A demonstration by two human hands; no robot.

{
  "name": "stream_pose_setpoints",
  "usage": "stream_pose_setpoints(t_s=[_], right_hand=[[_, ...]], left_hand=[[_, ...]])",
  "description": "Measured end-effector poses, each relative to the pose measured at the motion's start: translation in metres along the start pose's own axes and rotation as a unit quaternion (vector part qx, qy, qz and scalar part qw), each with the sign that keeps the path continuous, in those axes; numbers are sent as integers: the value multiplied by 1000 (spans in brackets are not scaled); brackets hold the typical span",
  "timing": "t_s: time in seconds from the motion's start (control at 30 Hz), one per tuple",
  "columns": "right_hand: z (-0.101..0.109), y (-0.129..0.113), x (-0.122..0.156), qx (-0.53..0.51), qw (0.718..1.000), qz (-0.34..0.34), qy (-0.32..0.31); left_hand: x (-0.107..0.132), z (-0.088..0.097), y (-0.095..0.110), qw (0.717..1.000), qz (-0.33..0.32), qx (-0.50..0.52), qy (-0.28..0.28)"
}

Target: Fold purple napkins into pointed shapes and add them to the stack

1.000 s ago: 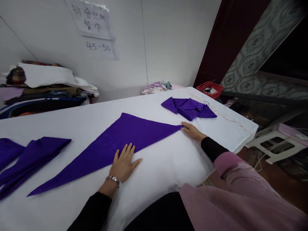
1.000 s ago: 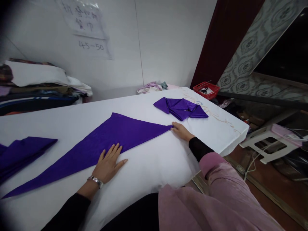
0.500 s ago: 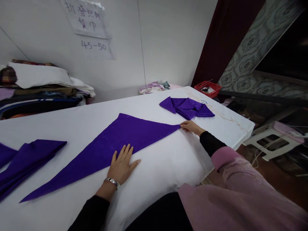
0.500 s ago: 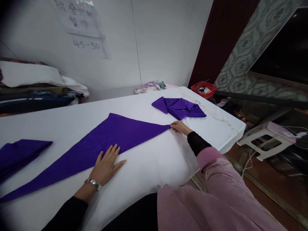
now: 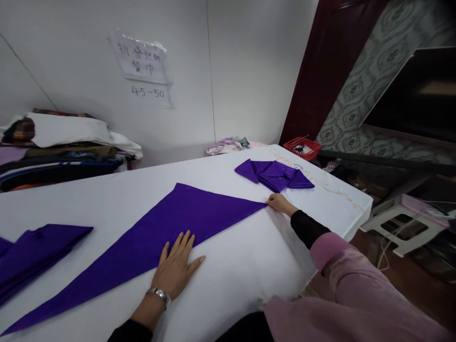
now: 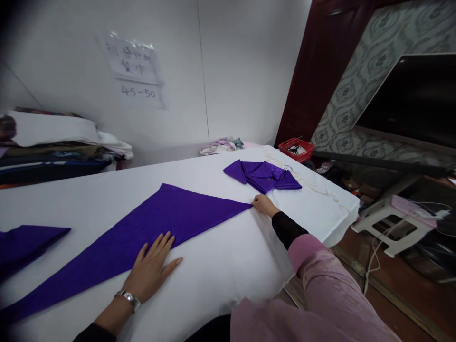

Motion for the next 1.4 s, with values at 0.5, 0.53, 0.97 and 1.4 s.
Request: stream_pose_setpoints(t_s=[0.5, 0.53, 0.97, 1.4], right_hand=[[1, -8, 6, 68, 995, 64, 32], [1, -9, 6, 73, 995, 65, 35], [16, -22, 30, 111, 982, 91, 123], [-147, -191, 172, 151, 859, 468, -142]], left_hand=[[-1, 0, 1, 1000, 4, -5, -17], [-1, 0, 0, 1000, 7, -6, -19], [-3, 1, -1, 1000, 4, 11, 3], [-4, 3, 3, 1000, -3, -9, -2]])
Point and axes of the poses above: each hand's wrist, its own x-axis away from the middle knuckle, its own z-axis out of the back of the hand, y = z × x, the point moved 10 cm from there along -x, towards the middle knuckle, and after that the axes turned 5 degrees about -z, right-handed, at the moved point
